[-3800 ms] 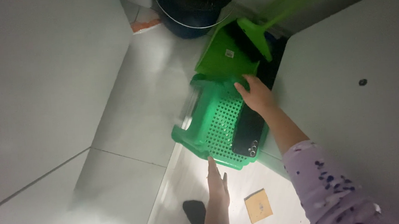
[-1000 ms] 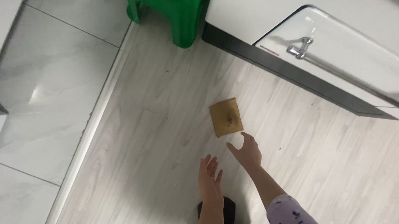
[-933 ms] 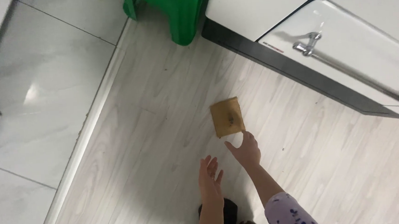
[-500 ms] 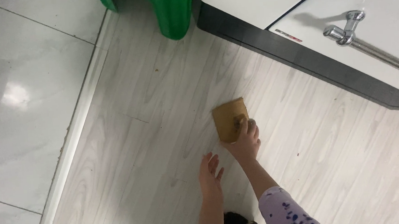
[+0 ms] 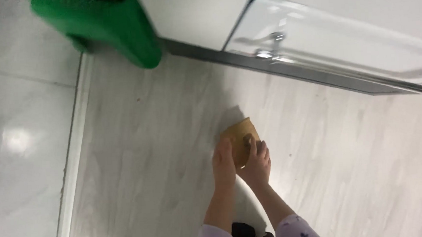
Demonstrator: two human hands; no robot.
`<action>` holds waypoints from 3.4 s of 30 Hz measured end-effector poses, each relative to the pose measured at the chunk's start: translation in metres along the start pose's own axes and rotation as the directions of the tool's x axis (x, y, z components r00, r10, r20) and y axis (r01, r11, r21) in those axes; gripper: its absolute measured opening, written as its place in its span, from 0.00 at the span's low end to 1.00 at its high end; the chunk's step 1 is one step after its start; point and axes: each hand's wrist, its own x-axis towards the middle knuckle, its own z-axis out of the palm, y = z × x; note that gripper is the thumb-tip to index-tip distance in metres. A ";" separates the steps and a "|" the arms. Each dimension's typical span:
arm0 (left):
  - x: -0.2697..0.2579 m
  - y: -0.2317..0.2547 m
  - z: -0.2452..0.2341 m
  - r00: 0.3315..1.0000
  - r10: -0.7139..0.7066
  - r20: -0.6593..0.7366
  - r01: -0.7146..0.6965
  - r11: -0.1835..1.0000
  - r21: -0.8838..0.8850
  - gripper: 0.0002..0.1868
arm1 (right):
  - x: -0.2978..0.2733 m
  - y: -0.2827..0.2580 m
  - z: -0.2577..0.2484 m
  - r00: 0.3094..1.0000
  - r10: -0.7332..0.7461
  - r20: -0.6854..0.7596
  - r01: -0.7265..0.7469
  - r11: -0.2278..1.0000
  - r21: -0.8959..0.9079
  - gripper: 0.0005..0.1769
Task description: Clearing dishes from a dining table, moving them to the kitchen, sweeping the floor, and organizing small items.
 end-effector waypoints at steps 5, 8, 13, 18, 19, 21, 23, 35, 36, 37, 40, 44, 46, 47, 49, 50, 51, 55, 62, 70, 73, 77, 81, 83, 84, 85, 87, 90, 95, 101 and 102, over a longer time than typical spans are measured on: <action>-0.015 0.089 0.080 0.741 0.633 0.223 -0.620 0.518 0.589 0.27 | -0.030 0.046 -0.053 0.995 0.095 0.038 -0.099 0.989 0.112 0.77; -0.020 0.128 0.122 0.328 0.769 0.549 -0.777 -0.111 0.619 0.25 | -0.045 0.081 -0.061 0.992 0.111 -0.062 -0.093 0.965 0.244 0.74; 0.016 0.138 0.165 0.282 0.628 0.726 -0.754 -0.323 0.572 0.39 | -0.069 0.127 -0.077 0.968 0.170 -0.187 -0.083 0.913 0.399 0.72; 0.028 0.127 0.179 0.510 0.578 0.637 -0.551 -0.350 0.758 0.34 | -0.113 0.147 -0.112 0.937 0.329 -0.114 -0.192 0.761 0.620 0.73; 0.023 0.131 0.183 0.502 0.575 0.646 -0.559 -0.354 0.750 0.34 | -0.120 0.151 -0.123 0.933 0.339 -0.117 -0.197 0.756 0.624 0.73; 0.017 0.143 0.190 0.609 0.513 0.605 -0.479 -0.370 0.796 0.29 | -0.131 0.154 -0.144 0.926 0.375 -0.048 -0.244 0.691 0.680 0.73; 0.016 0.146 0.194 0.650 0.478 0.590 -0.454 -0.379 0.807 0.28 | -0.144 0.150 -0.171 0.914 0.404 -0.031 -0.259 0.642 0.722 0.72; -0.068 0.124 0.155 0.821 0.211 0.530 -0.392 -0.467 0.793 0.24 | -0.178 0.166 -0.253 0.922 0.258 -0.287 0.024 0.704 0.710 0.69; -0.073 0.122 0.151 0.831 0.172 0.530 -0.403 -0.471 0.785 0.19 | -0.177 0.167 -0.263 0.918 0.220 -0.330 0.072 0.726 0.684 0.68; -0.077 0.113 0.145 0.831 0.176 0.528 -0.400 -0.471 0.786 0.19 | -0.175 0.168 -0.276 0.918 0.217 -0.332 0.076 0.725 0.685 0.68; -0.101 0.108 0.130 0.848 0.119 0.516 -0.392 -0.515 0.763 0.26 | -0.165 0.166 -0.312 0.926 0.108 -0.363 0.158 0.760 0.630 0.66; -0.144 0.135 0.129 0.892 -0.019 0.451 -0.415 -0.429 0.802 0.26 | -0.112 0.167 -0.358 0.948 -0.032 -0.316 0.166 0.898 0.408 0.69; -0.147 0.133 0.125 0.898 -0.057 0.436 -0.417 -0.421 0.806 0.27 | -0.079 0.167 -0.372 0.993 -0.032 -0.116 0.062 0.962 0.266 0.70; -0.144 0.130 0.123 0.897 -0.041 0.439 -0.418 -0.399 0.816 0.29 | -0.062 0.166 -0.374 0.996 -0.051 -0.069 0.062 0.982 0.176 0.72; -0.142 0.126 0.121 0.895 -0.020 0.446 -0.421 -0.376 0.826 0.30 | -0.049 0.159 -0.389 0.998 -0.063 -0.028 0.066 0.994 0.083 0.73; -0.144 0.125 0.119 0.897 -0.015 0.441 -0.420 -0.336 0.843 0.30 | -0.053 0.152 -0.400 0.996 -0.070 -0.062 0.077 0.989 0.124 0.70; -0.145 0.125 0.117 0.900 -0.010 0.436 -0.419 -0.296 0.858 0.31 | -0.057 0.144 -0.410 0.992 -0.075 -0.097 0.090 0.982 0.165 0.69; -0.161 0.132 0.114 0.928 0.000 0.372 -0.370 -0.092 0.924 0.33 | -0.070 0.161 -0.368 0.860 -0.122 -0.496 0.344 0.855 0.387 0.44; -0.189 0.180 0.134 0.985 -0.150 0.087 0.126 0.964 0.234 0.36 | -0.124 0.144 -0.361 0.946 0.036 0.321 -0.316 0.305 0.898 0.35; -0.167 0.195 0.149 0.978 -0.199 0.066 0.207 0.963 -0.170 0.36 | -0.093 0.132 -0.380 0.946 0.010 0.324 -0.323 0.084 0.943 0.35; -0.166 0.216 0.154 0.968 -0.242 0.061 0.240 0.970 0.041 0.39 | -0.078 0.126 -0.389 0.953 0.035 0.299 -0.301 0.067 0.951 0.33; -0.186 0.244 0.166 0.975 -0.179 0.130 0.173 0.983 0.059 0.39 | -0.050 0.120 -0.398 0.973 0.054 0.226 -0.230 0.099 0.968 0.34; -0.189 0.240 0.162 0.961 -0.189 0.201 0.190 0.982 0.018 0.41 | -0.029 0.109 -0.417 0.982 0.060 0.180 -0.188 0.167 0.968 0.34; -0.181 0.223 0.155 0.965 -0.173 0.197 0.177 0.984 -0.006 0.40 | -0.002 0.113 -0.411 0.974 0.084 0.210 -0.217 0.090 0.972 0.26; -0.177 0.213 0.150 0.967 -0.164 0.196 0.172 0.985 -0.027 0.40 | 0.011 0.116 -0.406 0.963 0.112 0.247 -0.250 0.012 0.968 0.21; -0.182 0.213 0.150 0.968 -0.163 0.190 0.172 0.985 -0.029 0.40 | 0.012 0.114 -0.410 0.963 0.107 0.249 -0.252 0.014 0.968 0.21; -0.189 0.215 0.148 0.963 -0.212 0.168 0.226 0.972 -0.068 0.33 | 0.015 0.109 -0.418 0.963 0.121 0.239 -0.241 -0.001 0.971 0.30; -0.197 0.208 0.141 0.959 -0.221 0.178 0.241 0.965 -0.102 0.29 | -0.010 0.102 -0.436 0.988 -0.019 0.155 -0.154 0.033 0.988 0.56; -0.214 0.223 0.137 0.952 -0.264 0.152 0.290 0.940 -0.181 0.32 | 0.016 0.140 -0.374 0.909 -0.369 -0.196 0.216 0.012 0.976 0.48; -0.249 0.254 0.124 0.941 -0.334 0.048 0.335 0.908 -0.251 0.26 | -0.041 0.099 -0.405 0.991 -0.126 0.053 -0.009 0.329 0.944 0.37; -0.254 0.256 0.121 0.940 -0.340 0.035 0.336 0.903 -0.267 0.24 | -0.046 0.097 -0.401 0.985 -0.175 0.014 0.054 0.381 0.923 0.35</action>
